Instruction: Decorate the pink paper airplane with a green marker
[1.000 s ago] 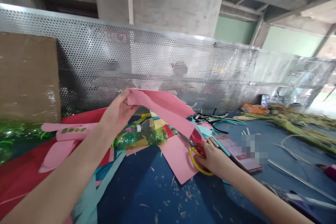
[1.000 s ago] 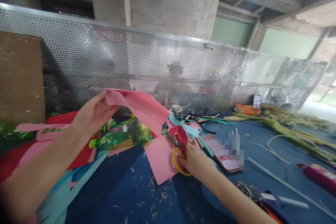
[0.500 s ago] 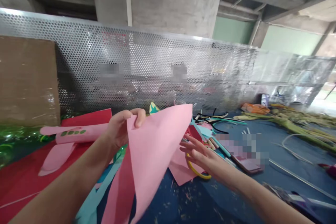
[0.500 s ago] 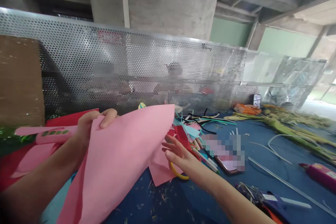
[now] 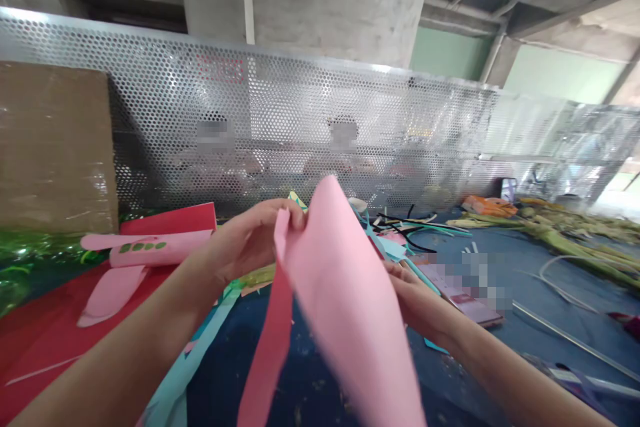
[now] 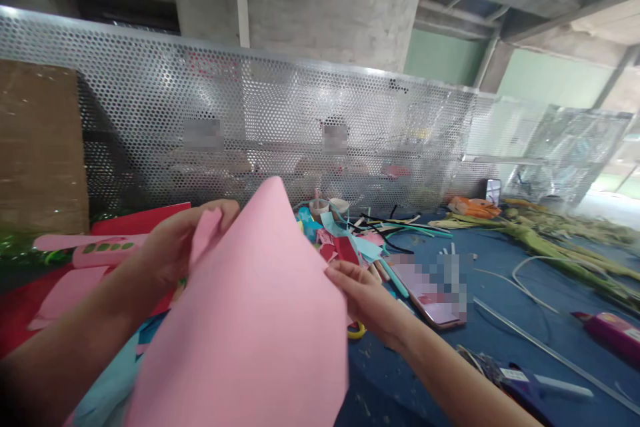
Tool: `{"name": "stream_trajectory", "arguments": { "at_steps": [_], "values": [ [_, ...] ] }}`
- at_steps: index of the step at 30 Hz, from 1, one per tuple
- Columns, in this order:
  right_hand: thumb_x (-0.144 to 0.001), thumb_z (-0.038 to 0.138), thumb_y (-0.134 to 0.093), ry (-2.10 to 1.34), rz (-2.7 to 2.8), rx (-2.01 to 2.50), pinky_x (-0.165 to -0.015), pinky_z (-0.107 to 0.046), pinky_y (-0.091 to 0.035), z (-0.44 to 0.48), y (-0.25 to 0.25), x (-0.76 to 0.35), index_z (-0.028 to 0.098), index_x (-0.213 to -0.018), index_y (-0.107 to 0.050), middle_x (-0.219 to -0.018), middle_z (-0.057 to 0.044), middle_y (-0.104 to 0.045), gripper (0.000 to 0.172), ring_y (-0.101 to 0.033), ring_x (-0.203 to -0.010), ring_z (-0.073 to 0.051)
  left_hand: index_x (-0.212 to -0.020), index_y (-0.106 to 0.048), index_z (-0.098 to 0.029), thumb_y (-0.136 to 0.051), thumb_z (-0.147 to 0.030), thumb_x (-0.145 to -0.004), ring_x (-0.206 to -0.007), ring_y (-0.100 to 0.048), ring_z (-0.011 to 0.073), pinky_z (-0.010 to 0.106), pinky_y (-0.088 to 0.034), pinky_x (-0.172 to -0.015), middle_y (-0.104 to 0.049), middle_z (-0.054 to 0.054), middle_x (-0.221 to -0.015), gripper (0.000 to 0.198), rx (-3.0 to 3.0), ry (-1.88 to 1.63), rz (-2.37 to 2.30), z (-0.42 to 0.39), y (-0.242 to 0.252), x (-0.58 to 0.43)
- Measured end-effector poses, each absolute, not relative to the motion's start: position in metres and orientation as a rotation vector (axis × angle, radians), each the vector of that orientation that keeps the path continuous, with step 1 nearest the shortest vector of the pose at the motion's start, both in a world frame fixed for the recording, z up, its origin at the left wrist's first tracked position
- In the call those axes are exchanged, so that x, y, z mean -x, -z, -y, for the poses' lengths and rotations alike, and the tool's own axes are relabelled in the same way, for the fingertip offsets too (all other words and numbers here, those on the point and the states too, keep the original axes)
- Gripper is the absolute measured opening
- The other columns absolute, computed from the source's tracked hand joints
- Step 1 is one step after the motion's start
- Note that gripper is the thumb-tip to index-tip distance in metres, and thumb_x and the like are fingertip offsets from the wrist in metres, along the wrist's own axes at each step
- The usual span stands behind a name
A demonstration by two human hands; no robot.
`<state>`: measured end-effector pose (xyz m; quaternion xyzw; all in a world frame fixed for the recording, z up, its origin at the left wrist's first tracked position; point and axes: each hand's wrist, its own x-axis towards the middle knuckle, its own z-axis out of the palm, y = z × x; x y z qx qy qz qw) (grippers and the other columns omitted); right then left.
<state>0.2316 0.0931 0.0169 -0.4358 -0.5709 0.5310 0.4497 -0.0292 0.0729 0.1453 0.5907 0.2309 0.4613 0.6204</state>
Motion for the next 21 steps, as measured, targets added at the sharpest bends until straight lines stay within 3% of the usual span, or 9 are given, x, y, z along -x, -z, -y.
{"name": "stream_trajectory", "arguments": {
  "at_steps": [2, 4, 6, 9, 13, 15, 17, 20, 21],
  "values": [
    [-0.075, 0.069, -0.063, -1.138, 1.379, 1.158, -0.058, -0.033, -0.052, -0.100, -0.018, -0.237, 0.022, -0.085, -0.061, -0.075, -0.005, -0.072, 0.048, -0.067, -0.064, -0.022, -0.077, -0.077, -0.018, -0.079, -0.028, -0.065, -0.061, -0.063, 0.0156, 0.022, -0.052, -0.055, -0.070, 0.003, -0.068, 0.016, -1.339, -1.238, -0.855, -0.084, -0.146, 0.038],
    [-0.080, 0.067, -0.055, -0.998, 1.368, 1.239, -0.053, -0.032, -0.047, -0.111, -0.015, -0.246, 0.024, -0.086, -0.054, -0.070, -0.003, -0.070, 0.043, -0.064, -0.060, -0.022, -0.092, -0.078, -0.019, -0.080, -0.023, -0.068, -0.056, -0.061, 0.0148, 0.020, -0.048, -0.047, -0.070, 0.003, -0.066, 0.024, -1.304, -1.323, -1.030, -0.097, -0.145, 0.053],
    [-0.079, 0.057, -0.056, -0.769, 1.427, 1.376, -0.049, -0.031, -0.041, -0.121, -0.011, -0.256, 0.026, -0.085, -0.049, -0.064, -0.001, -0.067, 0.033, -0.061, -0.055, -0.023, -0.086, -0.078, -0.018, -0.082, -0.019, -0.064, -0.050, -0.059, 0.0141, 0.019, -0.046, -0.043, -0.068, 0.001, -0.061, 0.022, -1.221, -1.488, -1.255, -0.109, -0.145, 0.068],
    [-0.078, 0.042, -0.053, -0.606, 1.534, 1.455, -0.049, -0.030, -0.037, -0.128, -0.003, -0.264, 0.026, -0.090, -0.050, -0.058, 0.001, -0.063, 0.020, -0.058, -0.051, -0.023, -0.084, -0.079, -0.017, -0.079, -0.014, -0.067, -0.055, -0.063, 0.0141, 0.019, -0.049, -0.046, -0.071, 0.003, -0.068, 0.018, -1.171, -1.539, -1.281, -0.117, -0.145, 0.082],
    [-0.080, 0.031, -0.046, -0.451, 1.657, 1.515, -0.062, -0.036, -0.044, -0.127, 0.003, -0.265, 0.023, -0.102, -0.054, -0.066, -0.003, -0.065, 0.025, -0.064, -0.066, -0.029, -0.085, -0.080, -0.017, -0.077, -0.009, -0.071, -0.055, -0.065, 0.0152, 0.021, -0.053, -0.048, -0.074, 0.007, -0.074, 0.016, -1.095, -1.486, -1.224, -0.118, -0.145, 0.082],
    [-0.082, 0.031, -0.044, -0.406, 1.694, 1.539, -0.070, -0.042, -0.048, -0.125, 0.002, -0.264, 0.021, -0.112, -0.054, -0.077, -0.009, -0.069, 0.033, -0.067, -0.079, -0.033, -0.089, -0.080, -0.017, -0.077, -0.008, -0.073, -0.053, -0.065, 0.0160, 0.022, -0.054, -0.047, -0.074, 0.008, -0.074, 0.019, -1.069, -1.415, -1.182, -0.117, -0.145, 0.077],
    [-0.082, 0.033, -0.048, -0.330, 1.709, 1.537, -0.085, -0.051, -0.048, -0.122, -0.001, -0.262, 0.017, -0.126, -0.050, -0.104, -0.018, -0.070, 0.046, -0.064, -0.105, -0.038, -0.092, -0.079, -0.016, -0.076, -0.007, -0.075, -0.053, -0.066, 0.0161, 0.022, -0.055, -0.047, -0.073, 0.008, -0.073, 0.020, -1.063, -1.349, -1.143, -0.115, -0.144, 0.070],
    [-0.080, 0.043, -0.060, -0.202, 1.695, 1.422, -0.109, -0.061, -0.034, -0.110, -0.010, -0.251, 0.014, -0.141, -0.042, -0.145, -0.026, -0.046, 0.069, -0.039, -0.139, -0.041, -0.090, -0.080, -0.014, -0.077, -0.009, -0.075, -0.061, -0.069, 0.0175, 0.022, -0.058, -0.053, -0.075, 0.010, -0.075, 0.016, -1.072, -1.239, -1.070, -0.109, -0.142, 0.055],
    [-0.079, 0.048, -0.063, -0.287, 1.711, 1.345, -0.112, -0.061, -0.032, -0.103, -0.014, -0.246, 0.017, -0.143, -0.042, -0.147, -0.024, -0.046, 0.074, -0.041, -0.139, -0.040, -0.091, -0.080, -0.015, -0.079, -0.012, -0.074, -0.066, -0.070, 0.0192, 0.024, -0.059, -0.058, -0.076, 0.010, -0.080, 0.016, -1.088, -1.203, -1.032, -0.107, -0.141, 0.048]
  ]
}}
